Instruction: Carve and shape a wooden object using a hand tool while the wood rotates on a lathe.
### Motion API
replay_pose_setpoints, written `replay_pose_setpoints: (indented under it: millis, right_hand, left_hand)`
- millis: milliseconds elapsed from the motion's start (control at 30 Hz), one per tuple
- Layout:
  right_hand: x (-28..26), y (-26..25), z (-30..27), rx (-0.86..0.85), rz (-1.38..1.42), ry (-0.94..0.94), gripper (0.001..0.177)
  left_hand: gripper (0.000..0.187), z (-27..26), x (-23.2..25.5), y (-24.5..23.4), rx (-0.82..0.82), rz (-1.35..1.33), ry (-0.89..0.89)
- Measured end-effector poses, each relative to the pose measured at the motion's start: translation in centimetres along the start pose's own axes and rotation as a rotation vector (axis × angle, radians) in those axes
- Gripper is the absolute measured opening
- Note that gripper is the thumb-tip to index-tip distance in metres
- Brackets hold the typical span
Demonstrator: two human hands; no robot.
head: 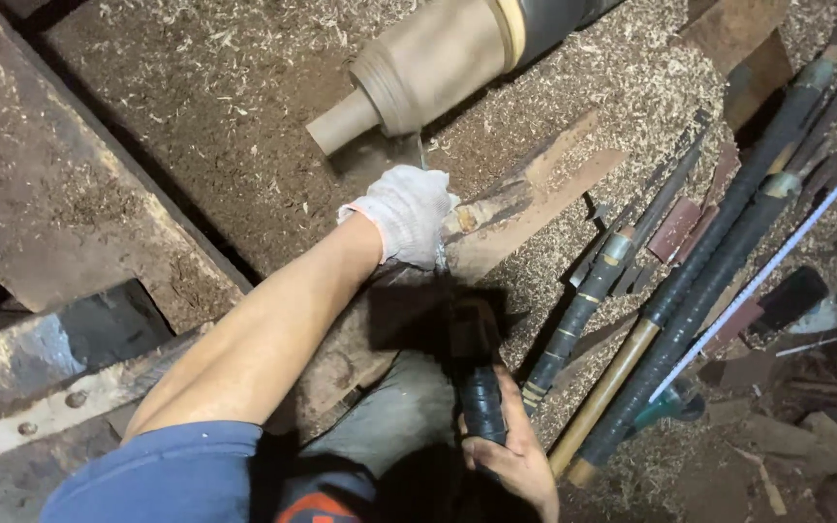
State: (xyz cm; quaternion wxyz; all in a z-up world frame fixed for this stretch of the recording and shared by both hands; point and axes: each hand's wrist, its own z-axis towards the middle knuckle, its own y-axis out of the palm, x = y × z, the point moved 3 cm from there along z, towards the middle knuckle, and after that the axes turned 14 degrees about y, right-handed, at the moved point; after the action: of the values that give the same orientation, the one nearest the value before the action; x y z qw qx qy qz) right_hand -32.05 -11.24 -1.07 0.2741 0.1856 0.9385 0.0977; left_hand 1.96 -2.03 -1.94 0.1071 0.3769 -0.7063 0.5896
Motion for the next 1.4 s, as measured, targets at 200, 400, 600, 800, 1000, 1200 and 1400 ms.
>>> replay_pose_setpoints:
  millis: [200,400,600,800,1000,1200,1400]
  right_hand:
    - [1.1,-2.2,0.0,-0.034,0.07,-0.001,0.105]
    - [0.5,-3.8,0.7,-0.108,-0.004,0.005,0.111]
    - [-0.9,-5.0,1.0,-0.096,-0.117,0.014,0.097]
    - [-2.5,-5.1,1.0,-0.13,-0.108,0.042,0.092]
    - [-2.3,-6.5,1.5,-0.217,-0.031,0.037,0.095]
    - [0.3,-11.7,3.5,-0.235,-0.198,0.028,0.034]
    - [-2.4,-12.3,2.6,-0.159,-0.407,0.028,0.026]
  left_hand:
    - [0.037,0.0,0.8,-0.5,-0.105,0.068,-0.024]
    - [0.031,-0.3,0.8,-0.4,-0.058,0.057,-0.038]
    - [0.033,0.1,0.2,0.8,-0.019,0.109,-0.05]
    - [0.035,-0.3,1.2,-0.5,-0.093,0.088,-0.11]
    - [0.037,-0.1,1.1,-0.3,-0.09,0.084,-0.152]
    - [0.036,-0.1,0.8,0.5,-0.026,0.126,-0.156]
    - [0.04,-0.9,1.5,-0.6,-0.094,0.086,-0.196]
